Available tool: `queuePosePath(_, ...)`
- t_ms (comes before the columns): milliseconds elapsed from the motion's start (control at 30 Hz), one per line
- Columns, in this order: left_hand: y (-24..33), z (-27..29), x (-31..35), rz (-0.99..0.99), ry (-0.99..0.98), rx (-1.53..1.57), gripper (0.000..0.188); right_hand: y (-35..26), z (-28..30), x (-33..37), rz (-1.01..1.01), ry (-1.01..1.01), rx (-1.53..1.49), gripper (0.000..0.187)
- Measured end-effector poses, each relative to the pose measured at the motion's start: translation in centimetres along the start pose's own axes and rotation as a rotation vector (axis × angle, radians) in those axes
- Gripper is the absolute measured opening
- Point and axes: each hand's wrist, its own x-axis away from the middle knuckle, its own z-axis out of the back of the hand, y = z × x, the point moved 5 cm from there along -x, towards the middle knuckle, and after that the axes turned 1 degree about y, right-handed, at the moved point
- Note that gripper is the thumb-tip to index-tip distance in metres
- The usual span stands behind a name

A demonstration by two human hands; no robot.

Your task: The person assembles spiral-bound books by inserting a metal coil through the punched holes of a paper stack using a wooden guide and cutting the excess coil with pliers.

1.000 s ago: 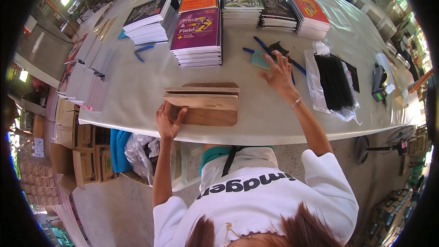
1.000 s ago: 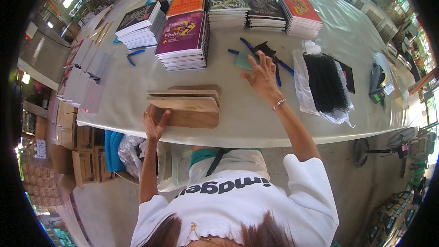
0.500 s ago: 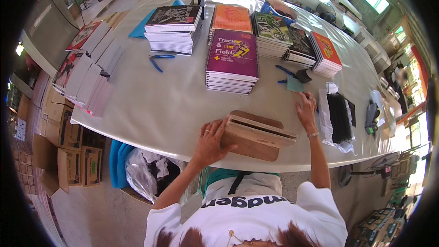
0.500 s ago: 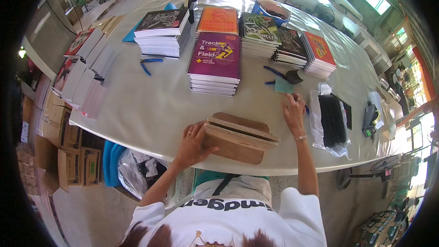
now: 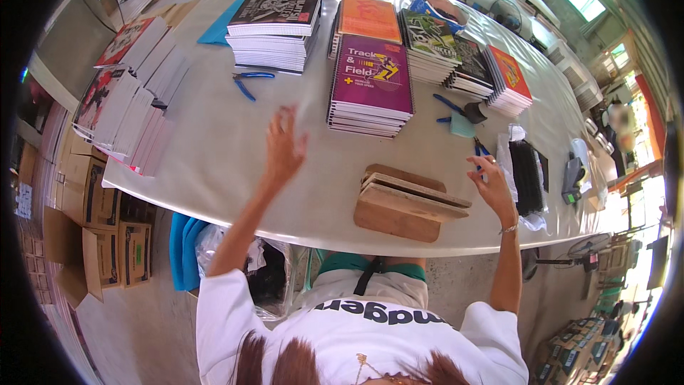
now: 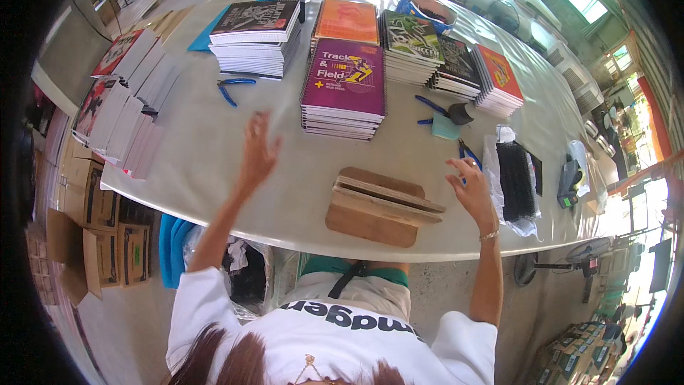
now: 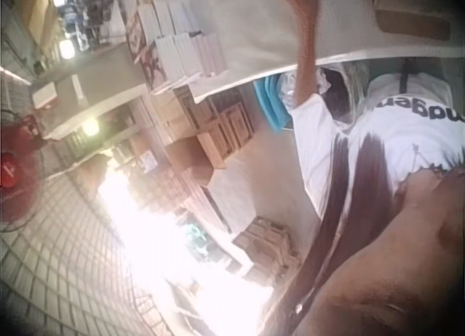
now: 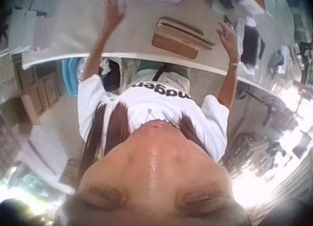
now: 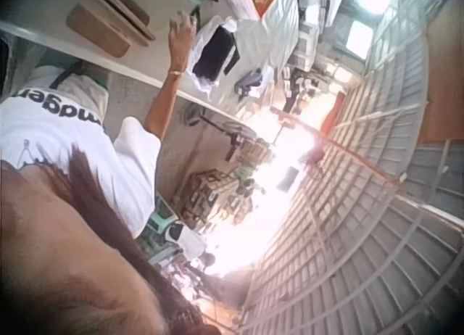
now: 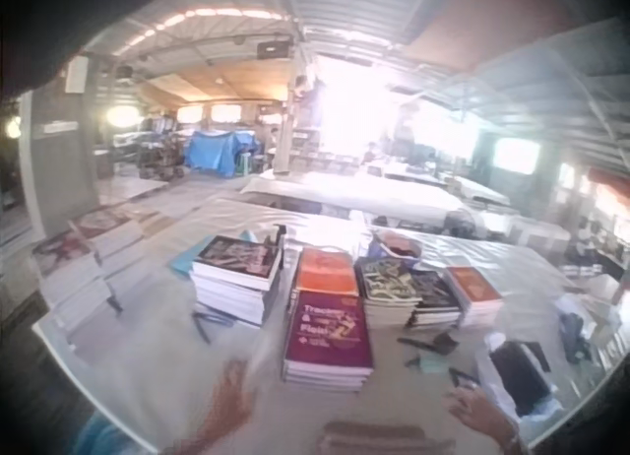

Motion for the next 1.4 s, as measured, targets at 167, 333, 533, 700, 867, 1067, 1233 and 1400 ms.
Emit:
queuePosePath(167,-7.5,1.1,-7.3,0.100,0.115,-0.349,0.056,-2.0,-0.2,-2.8,0.104,-0.092,-0.002,0.031)
queuePosePath(333,-12.8,2.1,-7.1,0.274,0.190,-0.231,0.015,-3.5,-0.9,-5.2,0.166,-0.241,-0.006,0.029)
queuePosePath(533,-14.3,6.0,-4.6,0.310,0.192,-0.284,0.007,-1.6,-2.5,-7.1,0.245,-0.341,0.062,0.031)
queuePosePath(700,-16.2,10.2,-1.2,0.337,0.200,-0.380,0.010,-0.5,-3.4,-8.1,0.273,-0.388,0.020,0.033)
queuePosePath(867,-17.2,12.8,0.4,0.379,0.226,-0.499,0.012,-0.1,-5.2,-9.0,0.323,-0.420,-0.003,0.034)
queuePosePath(1067,-10.9,10.7,-2.7,0.253,0.263,-0.721,0.020,0.3,-5.4,-9.2,0.369,-0.415,0.004,0.034)
queuePosePath(1233,-11.0,8.6,-6.8,0.121,0.186,-0.345,0.038,-4.9,-3.7,-11.9,0.359,-0.332,-0.143,0.033)
queuePosePath(1400,-14.2,3.1,-10.2,0.479,0.146,0.047,0.059,-13.6,-4.1,-16.5,0.334,-0.273,-0.694,0.035)
